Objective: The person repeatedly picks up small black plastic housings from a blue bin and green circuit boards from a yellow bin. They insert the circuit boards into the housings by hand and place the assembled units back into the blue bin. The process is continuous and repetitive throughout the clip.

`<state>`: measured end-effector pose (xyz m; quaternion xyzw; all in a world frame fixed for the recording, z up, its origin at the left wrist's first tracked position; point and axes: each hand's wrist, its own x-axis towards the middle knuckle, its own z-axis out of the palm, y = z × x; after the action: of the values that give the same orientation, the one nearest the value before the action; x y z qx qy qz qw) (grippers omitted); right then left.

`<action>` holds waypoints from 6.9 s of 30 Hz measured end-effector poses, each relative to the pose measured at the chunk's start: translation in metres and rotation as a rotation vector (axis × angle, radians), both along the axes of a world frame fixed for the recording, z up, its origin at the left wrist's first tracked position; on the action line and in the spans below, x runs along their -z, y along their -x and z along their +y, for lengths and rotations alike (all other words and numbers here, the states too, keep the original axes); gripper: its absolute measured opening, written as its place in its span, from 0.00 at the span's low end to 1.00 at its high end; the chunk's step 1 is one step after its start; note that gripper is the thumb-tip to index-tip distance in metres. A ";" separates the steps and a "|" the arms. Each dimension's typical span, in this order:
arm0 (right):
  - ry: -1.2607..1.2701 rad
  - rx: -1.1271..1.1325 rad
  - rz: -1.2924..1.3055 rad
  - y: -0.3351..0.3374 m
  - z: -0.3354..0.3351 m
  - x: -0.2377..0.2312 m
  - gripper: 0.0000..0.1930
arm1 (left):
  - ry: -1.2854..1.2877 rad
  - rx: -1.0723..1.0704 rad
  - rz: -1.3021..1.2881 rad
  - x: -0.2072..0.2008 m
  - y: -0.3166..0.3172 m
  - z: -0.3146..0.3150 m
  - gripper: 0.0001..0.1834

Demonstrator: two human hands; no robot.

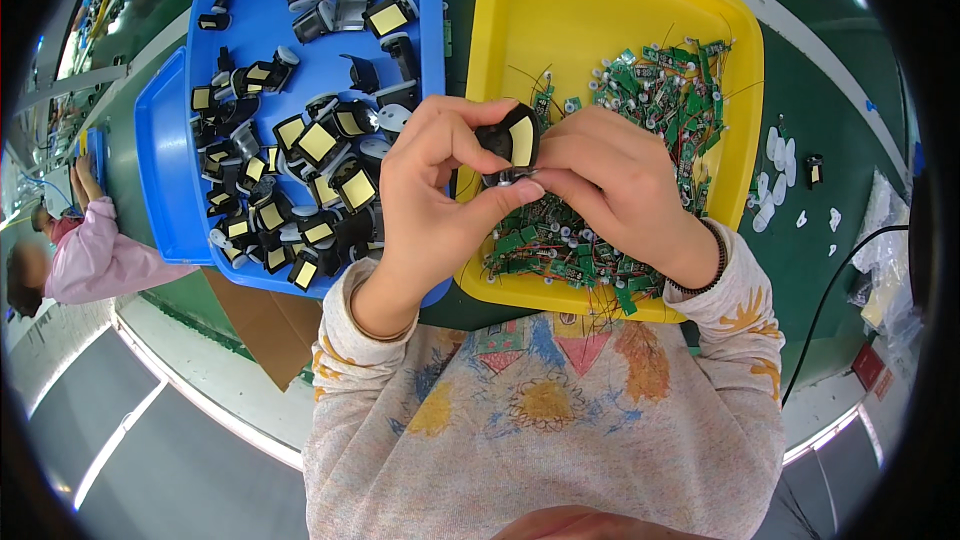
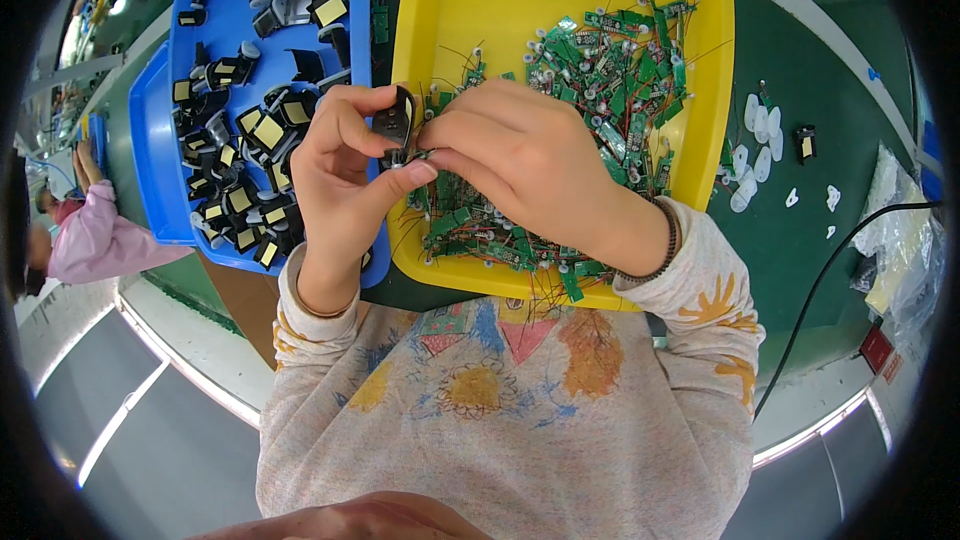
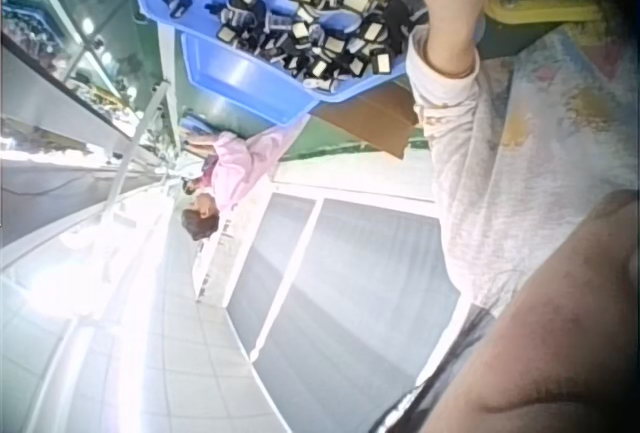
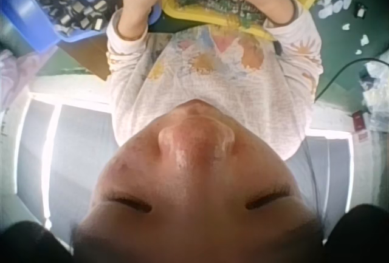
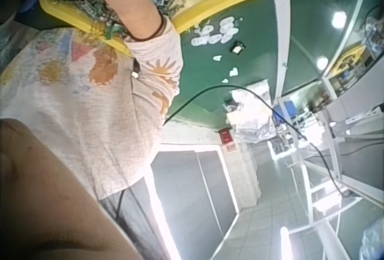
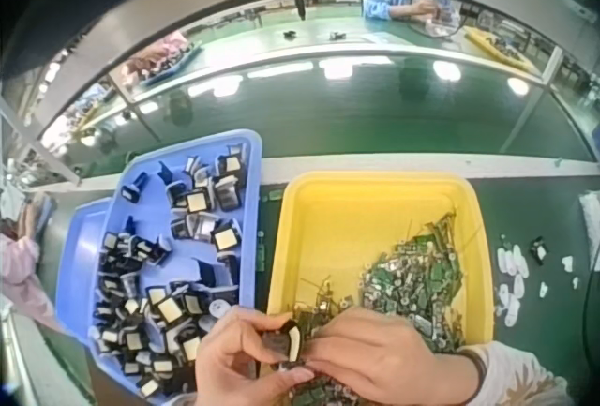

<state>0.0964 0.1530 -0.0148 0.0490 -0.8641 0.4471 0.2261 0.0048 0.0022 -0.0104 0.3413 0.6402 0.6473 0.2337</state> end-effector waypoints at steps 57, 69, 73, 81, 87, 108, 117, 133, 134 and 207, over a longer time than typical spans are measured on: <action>1.119 -0.158 -0.420 -0.007 0.006 -0.006 0.06 | 0.173 0.056 -0.074 0.000 -0.001 0.000 0.22; 0.891 -0.086 -0.345 -0.011 -0.002 -0.004 0.05 | 0.082 0.049 0.177 0.000 -0.003 0.006 0.24; 0.298 0.050 -0.154 -0.009 -0.006 -0.007 0.05 | 0.059 0.053 0.215 -0.002 -0.001 0.006 0.24; 0.117 0.063 -0.082 -0.009 -0.006 -0.004 0.05 | 0.073 0.113 0.123 -0.004 -0.001 0.003 0.22; 0.323 0.005 -0.172 -0.010 -0.003 -0.012 0.05 | 0.146 0.035 0.167 -0.001 0.003 -0.001 0.23; 0.591 -0.169 -0.499 0.007 0.026 -0.018 0.05 | 0.146 -0.036 0.295 -0.003 0.016 0.005 0.19; -0.585 0.233 -0.054 0.108 0.145 -0.003 0.08 | 0.650 -0.541 0.954 0.015 0.058 0.003 0.16; -0.487 -0.116 -0.281 0.021 0.054 -0.030 0.08 | 0.309 -0.544 0.498 -0.007 0.039 -0.002 0.10; -0.474 -0.140 -0.328 0.013 0.043 -0.030 0.08 | 0.291 -0.550 0.479 -0.006 0.039 -0.005 0.09; 0.210 0.172 0.316 -0.004 0.000 -0.004 0.10 | -0.311 0.009 -0.422 -0.001 -0.012 0.015 0.11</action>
<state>0.1000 0.1532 -0.0112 0.0206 -0.7675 0.5007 0.3999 0.0173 0.0168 -0.0096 0.2333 0.4685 0.7938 0.3098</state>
